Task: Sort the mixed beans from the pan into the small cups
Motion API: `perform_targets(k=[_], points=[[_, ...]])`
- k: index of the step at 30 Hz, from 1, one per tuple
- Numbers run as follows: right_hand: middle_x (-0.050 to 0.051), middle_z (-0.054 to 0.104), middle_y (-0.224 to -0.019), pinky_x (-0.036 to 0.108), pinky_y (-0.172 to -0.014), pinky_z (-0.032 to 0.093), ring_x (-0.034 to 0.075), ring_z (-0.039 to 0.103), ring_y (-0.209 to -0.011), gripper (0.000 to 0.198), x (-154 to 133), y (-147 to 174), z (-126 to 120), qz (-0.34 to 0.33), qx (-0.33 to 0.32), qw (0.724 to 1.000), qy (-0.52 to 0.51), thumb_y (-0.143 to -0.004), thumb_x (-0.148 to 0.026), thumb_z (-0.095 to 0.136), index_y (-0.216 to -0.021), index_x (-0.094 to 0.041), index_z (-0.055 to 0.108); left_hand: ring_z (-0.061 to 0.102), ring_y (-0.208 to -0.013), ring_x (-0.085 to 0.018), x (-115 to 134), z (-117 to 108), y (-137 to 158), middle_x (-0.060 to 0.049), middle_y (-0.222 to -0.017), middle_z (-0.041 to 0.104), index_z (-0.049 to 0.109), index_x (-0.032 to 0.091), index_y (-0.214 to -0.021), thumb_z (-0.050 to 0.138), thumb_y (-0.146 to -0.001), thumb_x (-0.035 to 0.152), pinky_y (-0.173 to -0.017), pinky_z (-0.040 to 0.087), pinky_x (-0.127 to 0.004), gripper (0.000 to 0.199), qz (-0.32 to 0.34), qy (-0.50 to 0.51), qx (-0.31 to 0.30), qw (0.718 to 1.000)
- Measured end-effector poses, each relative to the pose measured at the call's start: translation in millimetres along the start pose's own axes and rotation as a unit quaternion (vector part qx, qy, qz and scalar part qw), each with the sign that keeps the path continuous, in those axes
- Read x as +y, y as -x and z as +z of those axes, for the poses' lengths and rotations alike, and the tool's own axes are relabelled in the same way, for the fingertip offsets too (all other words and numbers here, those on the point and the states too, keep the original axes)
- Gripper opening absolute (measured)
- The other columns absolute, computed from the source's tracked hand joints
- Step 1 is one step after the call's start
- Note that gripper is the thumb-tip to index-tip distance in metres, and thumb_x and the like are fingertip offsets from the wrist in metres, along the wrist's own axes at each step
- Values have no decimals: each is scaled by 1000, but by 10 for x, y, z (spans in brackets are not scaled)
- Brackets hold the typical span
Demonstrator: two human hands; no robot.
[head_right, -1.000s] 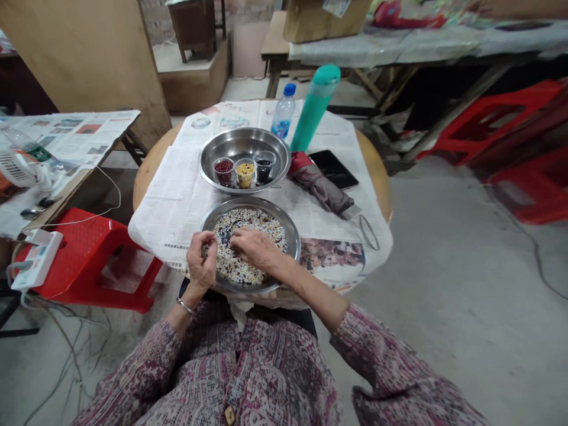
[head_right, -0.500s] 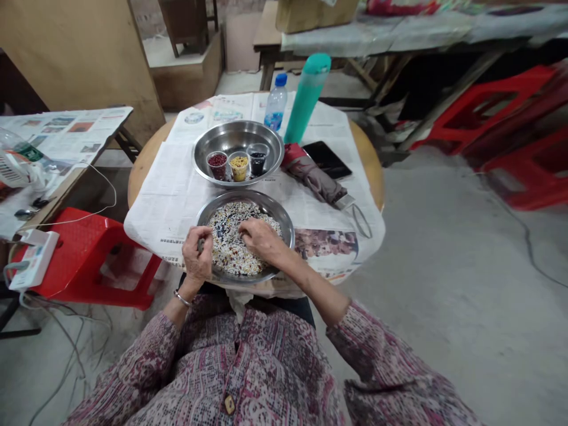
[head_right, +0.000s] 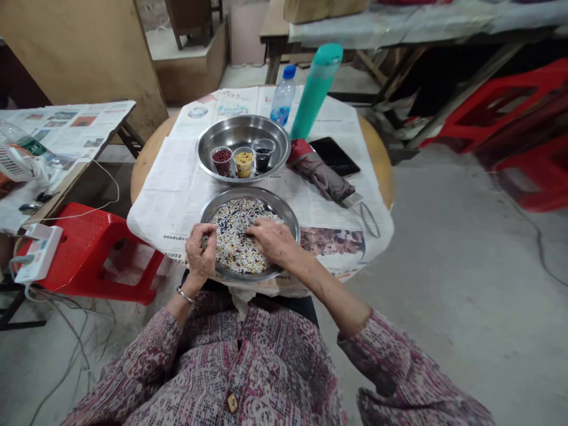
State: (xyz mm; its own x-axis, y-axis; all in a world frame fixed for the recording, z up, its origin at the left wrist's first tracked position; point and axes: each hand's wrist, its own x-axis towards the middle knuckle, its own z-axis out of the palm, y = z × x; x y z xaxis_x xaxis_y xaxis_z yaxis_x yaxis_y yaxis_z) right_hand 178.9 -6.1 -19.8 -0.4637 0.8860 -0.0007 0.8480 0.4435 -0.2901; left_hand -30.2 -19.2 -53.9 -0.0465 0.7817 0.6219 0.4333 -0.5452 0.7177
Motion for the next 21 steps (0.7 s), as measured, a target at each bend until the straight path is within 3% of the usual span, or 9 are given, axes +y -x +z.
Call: perform_targets(k=[3,6,9,13,15,18,21], points=[[12,64,-118,39,-92,50,27,56,-113,30,95,-145,34,68,69,995,12,-94,-24,51,-119,-20,68,60,-87,-16,-1,3,-2,-2,-88,64,64,19,-96,54,-94,13,-81,48,-29,12,-2,1,1,1000],[16,60,-126,46,-93,49,33,51,-118,44,75,-302,56,121,92,988,14,-92,-39,57,-130,-16,61,60,-87,-16,-3,3,-5,-2,-89,64,64,19,-96,54,-94,13,-81,48,-29,12,-2,3,2,1000],[18,57,-130,50,-96,47,36,47,-123,56,-51,-475,66,125,78,989,-2,-89,-49,60,-134,-14,57,61,-88,-16,-2,1,-10,-3,-90,64,64,19,-96,54,-94,13,-80,48,-29,12,-2,1,2,1000],[19,55,-133,49,-92,48,37,48,-123,55,-257,-676,84,120,73,990,-30,-88,-48,62,-134,-17,56,61,-87,-16,0,3,-13,-3,-89,64,63,20,-94,54,-94,14,-80,48,-29,11,-5,-1,4,1000],[17,58,-128,44,-88,48,33,52,-117,46,-329,-739,94,103,67,991,-48,-89,-42,62,-128,-19,60,61,-86,-16,-3,6,-14,-3,-89,64,64,20,-94,55,-94,15,-80,48,-29,10,-4,0,7,1000],[11,65,-109,33,-83,44,23,57,-99,22,-376,-752,98,20,18,996,-88,-90,-26,58,-107,-18,68,61,-86,-16,-9,8,-13,-3,-89,64,64,20,-95,55,-94,16,-79,49,-29,10,-6,-2,6,1000],[6,67,-92,28,-79,40,17,56,-86,19,-384,-626,84,-64,-30,990,-120,-85,-11,54,-94,-17,70,61,-86,-16,-4,4,-9,-3,-89,64,64,20,-95,54,-94,16,-79,49,-29,11,-10,1,3,1000]])
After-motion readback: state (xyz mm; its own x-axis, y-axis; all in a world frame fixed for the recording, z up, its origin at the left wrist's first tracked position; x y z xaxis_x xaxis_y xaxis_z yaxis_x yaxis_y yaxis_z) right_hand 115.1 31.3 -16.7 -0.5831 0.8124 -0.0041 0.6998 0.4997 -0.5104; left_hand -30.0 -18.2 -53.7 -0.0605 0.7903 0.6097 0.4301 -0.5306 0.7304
